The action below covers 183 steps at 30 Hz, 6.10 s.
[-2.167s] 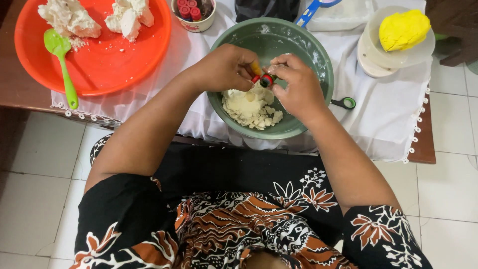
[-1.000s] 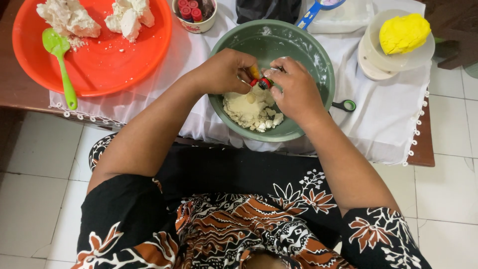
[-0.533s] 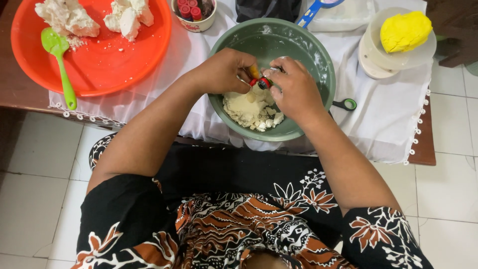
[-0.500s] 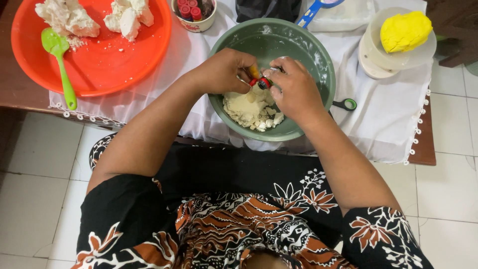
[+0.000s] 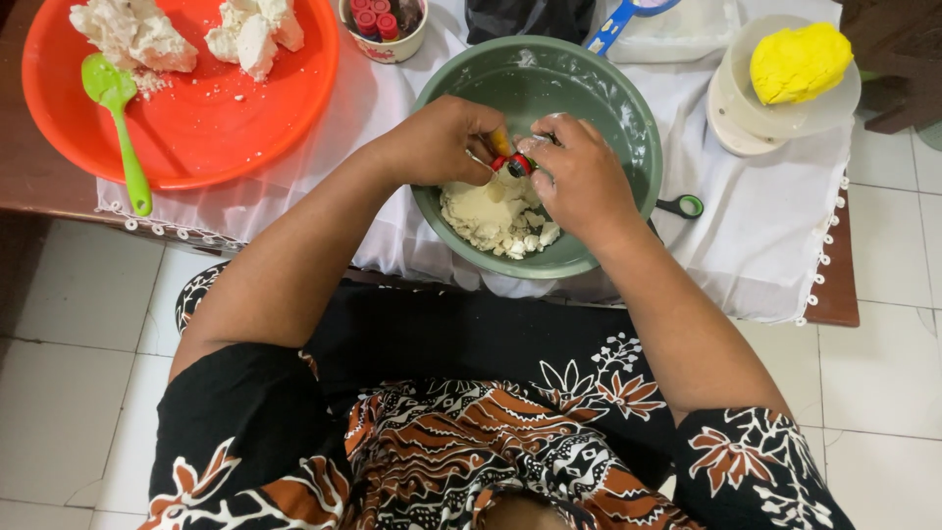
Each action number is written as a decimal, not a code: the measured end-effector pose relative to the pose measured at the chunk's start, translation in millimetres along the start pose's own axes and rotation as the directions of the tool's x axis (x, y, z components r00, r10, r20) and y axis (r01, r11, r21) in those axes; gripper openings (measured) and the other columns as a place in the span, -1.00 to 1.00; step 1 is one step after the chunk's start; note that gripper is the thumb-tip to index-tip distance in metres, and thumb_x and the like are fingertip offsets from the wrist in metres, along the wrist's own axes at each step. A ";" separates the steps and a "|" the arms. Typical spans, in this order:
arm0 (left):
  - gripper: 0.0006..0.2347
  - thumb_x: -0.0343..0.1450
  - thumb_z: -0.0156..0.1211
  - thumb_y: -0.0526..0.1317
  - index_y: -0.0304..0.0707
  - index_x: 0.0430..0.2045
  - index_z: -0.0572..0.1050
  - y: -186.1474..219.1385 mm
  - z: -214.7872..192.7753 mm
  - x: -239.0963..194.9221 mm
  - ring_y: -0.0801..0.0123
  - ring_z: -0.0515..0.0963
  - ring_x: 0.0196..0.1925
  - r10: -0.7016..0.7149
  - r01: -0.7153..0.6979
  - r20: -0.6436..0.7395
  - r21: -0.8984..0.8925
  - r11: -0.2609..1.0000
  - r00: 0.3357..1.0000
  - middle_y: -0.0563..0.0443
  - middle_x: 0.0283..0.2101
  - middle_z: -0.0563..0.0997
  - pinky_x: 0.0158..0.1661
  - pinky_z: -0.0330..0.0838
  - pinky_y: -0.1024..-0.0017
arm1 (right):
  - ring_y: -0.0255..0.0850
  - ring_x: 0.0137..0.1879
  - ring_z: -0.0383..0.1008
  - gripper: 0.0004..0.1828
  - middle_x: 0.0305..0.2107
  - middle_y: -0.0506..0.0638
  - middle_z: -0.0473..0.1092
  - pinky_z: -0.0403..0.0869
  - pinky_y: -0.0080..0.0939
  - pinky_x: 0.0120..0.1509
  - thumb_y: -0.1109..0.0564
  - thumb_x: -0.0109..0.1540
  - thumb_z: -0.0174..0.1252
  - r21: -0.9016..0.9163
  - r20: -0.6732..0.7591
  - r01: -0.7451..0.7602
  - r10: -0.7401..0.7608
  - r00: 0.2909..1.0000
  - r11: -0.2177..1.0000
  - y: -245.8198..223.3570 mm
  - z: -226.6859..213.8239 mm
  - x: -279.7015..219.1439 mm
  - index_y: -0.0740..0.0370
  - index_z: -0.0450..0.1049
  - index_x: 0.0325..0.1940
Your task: Kneading and mixing dough in a bowl while adding food coloring
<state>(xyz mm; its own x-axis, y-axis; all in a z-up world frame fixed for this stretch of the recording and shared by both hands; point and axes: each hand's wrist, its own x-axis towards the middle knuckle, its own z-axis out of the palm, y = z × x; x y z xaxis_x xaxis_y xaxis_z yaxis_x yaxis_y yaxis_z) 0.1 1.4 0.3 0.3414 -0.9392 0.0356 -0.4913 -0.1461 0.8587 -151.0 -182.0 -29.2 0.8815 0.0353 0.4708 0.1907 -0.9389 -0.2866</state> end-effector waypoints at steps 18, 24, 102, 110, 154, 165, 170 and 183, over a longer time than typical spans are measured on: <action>-0.77 0.16 0.29 -0.51 -0.34 -0.36 0.59 -2.4 1.3 1.6 0.46 0.64 -0.33 -0.001 0.001 -0.002 -0.012 1.000 1.000 0.01 -0.35 0.67 -0.27 0.55 0.56 | -0.05 0.07 0.43 -0.61 0.03 0.01 0.41 0.48 -0.09 0.11 0.34 0.09 0.24 -0.024 0.009 0.004 -0.004 1.000 1.000 -1.1 -1.0 1.1 0.20 0.64 0.00; -0.78 0.16 0.30 -0.50 -0.34 -0.37 0.59 -0.7 1.3 1.8 0.46 0.66 -0.32 -0.017 0.017 -0.003 0.017 1.000 1.000 0.01 -0.34 0.68 -0.27 0.57 0.55 | -0.04 0.07 0.43 -0.62 0.04 0.01 0.41 0.48 -0.08 0.10 0.34 0.09 0.24 -0.035 0.009 0.005 -0.005 1.000 0.999 -1.4 -1.3 1.3 0.21 0.65 -0.01; -0.92 0.25 0.15 -0.33 -0.24 -0.59 0.60 -170.7 -127.9 135.4 -0.10 0.52 -0.45 -0.082 0.545 -0.566 0.731 0.410 0.820 -0.18 -0.46 0.62 0.00 0.12 0.02 | -0.05 0.09 0.52 -0.47 0.08 -0.10 0.49 0.47 -0.07 0.12 -0.19 0.21 0.23 -0.033 0.303 -0.323 0.317 0.899 0.946 17.8 5.8 -2.8 0.03 0.54 0.19; -0.89 0.30 0.24 -0.22 -0.24 -0.51 0.64 -151.9 -125.9 119.9 -0.10 0.51 -0.22 -0.044 0.546 -0.601 0.689 0.477 0.798 -0.17 -0.33 0.65 0.04 0.16 0.01 | -0.03 0.07 0.53 -0.49 0.08 -0.07 0.50 0.48 -0.07 0.12 -0.18 0.19 0.24 -0.015 0.294 -0.317 0.307 0.905 0.948 17.1 4.9 -1.1 0.07 0.57 0.15; -0.78 0.44 0.08 -0.26 -0.26 -0.06 0.49 -34.8 33.4 -27.8 0.07 0.60 -0.15 -0.482 0.139 -0.592 -0.530 0.837 0.645 -0.26 -0.29 0.59 -0.08 0.47 0.09 | 0.36 -0.05 0.46 -0.68 -0.20 0.34 0.41 0.45 0.25 -0.02 0.11 0.42 0.00 0.509 0.405 -0.082 -0.154 0.901 0.857 -13.5 69.6 35.9 0.42 0.43 -0.28; -0.74 0.42 0.07 -0.23 -0.15 -0.01 0.49 -22.2 30.2 -28.9 0.09 0.66 -0.19 -0.563 0.246 -0.512 -0.560 0.791 0.648 -0.21 -0.38 0.63 -0.13 0.48 0.19 | 0.32 -0.33 0.52 -0.47 -0.58 0.20 0.45 0.44 0.32 -0.32 -0.25 0.27 -0.10 0.083 0.515 -0.138 0.076 0.854 0.987 4.1 114.9 40.1 0.15 0.44 -0.55; -0.76 0.41 0.11 -0.19 -0.12 -0.06 0.53 -37.7 34.3 -27.7 0.11 0.67 -0.17 -0.531 0.225 -0.544 -0.530 0.818 0.649 -0.12 -0.41 0.64 -0.08 0.49 0.18 | 0.34 -0.37 0.51 -0.39 -0.63 0.21 0.45 0.46 0.31 -0.34 -0.20 0.36 -0.19 0.023 0.478 -0.184 0.151 0.865 0.983 -11.2 103.0 50.5 0.18 0.45 -0.59; -0.78 0.44 0.09 -0.30 -0.26 -0.05 0.50 -45.5 39.9 -25.8 0.41 0.55 -0.31 -0.435 0.065 -0.631 -0.521 0.851 0.643 -0.02 -0.36 0.67 -0.16 0.49 0.36 | 0.40 0.15 0.44 -0.65 -0.10 0.38 0.42 0.40 0.31 0.25 -0.03 0.44 0.12 0.392 0.451 -0.382 0.187 0.873 0.837 5.9 44.5 14.1 0.28 0.56 0.12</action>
<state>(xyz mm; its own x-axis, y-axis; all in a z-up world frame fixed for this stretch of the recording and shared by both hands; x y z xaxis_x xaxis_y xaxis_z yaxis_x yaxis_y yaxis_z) -18.4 19.8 -60.1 0.9386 -0.3440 -0.0276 0.0209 -0.0232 0.9995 -118.2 -171.9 -61.4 0.9998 0.0099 -0.0191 -0.0077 -0.6656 -0.7463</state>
